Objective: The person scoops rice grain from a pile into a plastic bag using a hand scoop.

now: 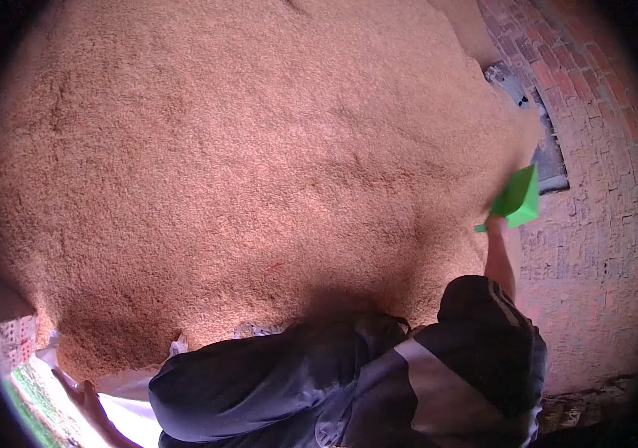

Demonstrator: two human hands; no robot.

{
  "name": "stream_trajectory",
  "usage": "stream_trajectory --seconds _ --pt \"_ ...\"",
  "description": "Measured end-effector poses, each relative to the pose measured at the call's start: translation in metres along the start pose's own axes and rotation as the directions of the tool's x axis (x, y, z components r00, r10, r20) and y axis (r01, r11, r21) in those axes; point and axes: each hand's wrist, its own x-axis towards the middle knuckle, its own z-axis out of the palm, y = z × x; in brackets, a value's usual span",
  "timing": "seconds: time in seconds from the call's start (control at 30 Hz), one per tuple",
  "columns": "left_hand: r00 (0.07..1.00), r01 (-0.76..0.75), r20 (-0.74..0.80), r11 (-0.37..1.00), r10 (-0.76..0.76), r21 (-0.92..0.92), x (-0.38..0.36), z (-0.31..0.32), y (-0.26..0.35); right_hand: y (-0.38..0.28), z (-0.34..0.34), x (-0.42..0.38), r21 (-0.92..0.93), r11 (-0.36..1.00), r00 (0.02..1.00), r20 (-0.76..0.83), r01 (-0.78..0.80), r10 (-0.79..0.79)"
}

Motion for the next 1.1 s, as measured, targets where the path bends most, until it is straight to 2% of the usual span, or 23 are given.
stream_trajectory --seconds 0.03,0.07,0.13,0.2,0.23,0.3,0.33,0.37,0.43,0.5,0.6,0.7,0.73,0.8,0.83,0.9,0.97,1.0,1.07,1.1 --pt "0.999 -0.042 0.008 0.998 0.041 0.045 0.005 -0.003 -0.006 -0.029 -0.010 -0.020 0.161 0.961 0.973 0.086 -0.224 0.212" --pt "0.998 -0.061 0.009 0.996 0.061 0.069 0.007 -0.007 -0.013 -0.064 -0.022 -0.038 0.297 0.849 0.897 0.203 -0.438 0.392" --pt "0.994 -0.109 0.007 0.989 0.109 0.094 0.005 -0.006 -0.012 -0.135 -0.049 -0.063 0.502 0.664 0.829 0.261 -0.554 0.495" --pt "0.991 -0.137 0.010 0.986 0.137 0.096 0.002 0.000 -0.005 -0.193 -0.092 -0.089 0.497 0.726 0.879 0.228 -0.476 0.420" --pt "0.990 -0.140 0.000 0.981 0.141 0.131 0.000 0.002 -0.001 -0.202 -0.088 -0.094 0.499 0.726 0.879 0.227 -0.474 0.419" --pt "0.990 -0.137 -0.020 0.977 0.142 0.165 -0.001 0.000 -0.003 -0.218 -0.067 -0.103 0.593 0.622 0.843 0.206 -0.511 0.496" --pt "0.987 -0.158 0.002 0.979 0.159 0.130 0.003 -0.002 -0.009 -0.212 -0.029 -0.104 0.598 0.621 0.846 0.205 -0.507 0.492" --pt "0.986 -0.169 0.012 0.979 0.168 0.112 0.003 -0.002 -0.010 -0.220 -0.034 -0.112 0.694 0.506 0.844 0.301 -0.513 0.444" --pt "0.975 -0.224 0.029 0.965 0.222 0.134 0.002 -0.001 -0.009 -0.254 -0.081 -0.136 0.815 0.132 0.815 0.523 -0.564 0.248" --pt "0.963 -0.269 0.034 0.947 0.267 0.175 -0.002 0.005 0.000 -0.280 -0.121 -0.153 0.810 0.008 0.802 0.578 -0.586 0.148" --pt "0.990 -0.137 -0.012 0.990 0.137 0.038 -0.007 0.008 0.010 -0.319 -0.170 -0.166 0.790 0.023 0.788 0.609 -0.613 0.096" --pt "0.964 -0.265 0.054 0.958 0.260 0.112 -0.019 0.015 0.021 -0.352 -0.178 -0.175 0.822 0.045 0.821 0.569 -0.567 -0.042" --pt "0.967 -0.256 0.038 0.959 0.253 0.121 -0.026 0.021 0.033 -0.370 -0.189 -0.181 0.821 0.046 0.819 0.570 -0.569 -0.062" --pt "0.987 -0.163 0.017 0.972 0.162 0.167 -0.035 0.025 0.044 -0.416 -0.212 -0.194 0.841 0.181 0.790 0.542 -0.511 -0.288" --pt "0.990 -0.138 0.008 0.977 0.138 0.162 -0.039 0.025 0.046 -0.438 -0.212 -0.199 0.842 0.179 0.773 0.539 -0.509 -0.334" --pt "0.992 -0.115 0.046 0.993 0.115 -0.011 -0.049 0.026 0.057 -0.490 -0.216 -0.215 0.893 0.291 0.750 0.448 -0.344 -0.487" --pt "0.977 -0.213 -0.008 0.977 0.213 -0.019 -0.050 0.030 0.053 -0.536 -0.233 -0.247 0.909 0.271 0.670 0.417 -0.318 -0.614" --pt "0.978 -0.208 0.003 0.975 0.209 -0.082 -0.050 0.030 0.053 -0.560 -0.246 -0.268 0.917 0.259 0.623 0.396 -0.303 -0.675" --pt "0.991 -0.128 0.022 0.992 0.129 -0.014 -0.058 0.028 0.066 -0.603 -0.272 -0.315 0.926 0.272 0.501 0.372 -0.262 -0.782" --pt "0.974 -0.220 -0.031 0.970 0.224 0.102 -0.049 0.030 0.048 -0.621 -0.276 -0.339 0.955 0.212 0.439 0.284 -0.207 -0.852"
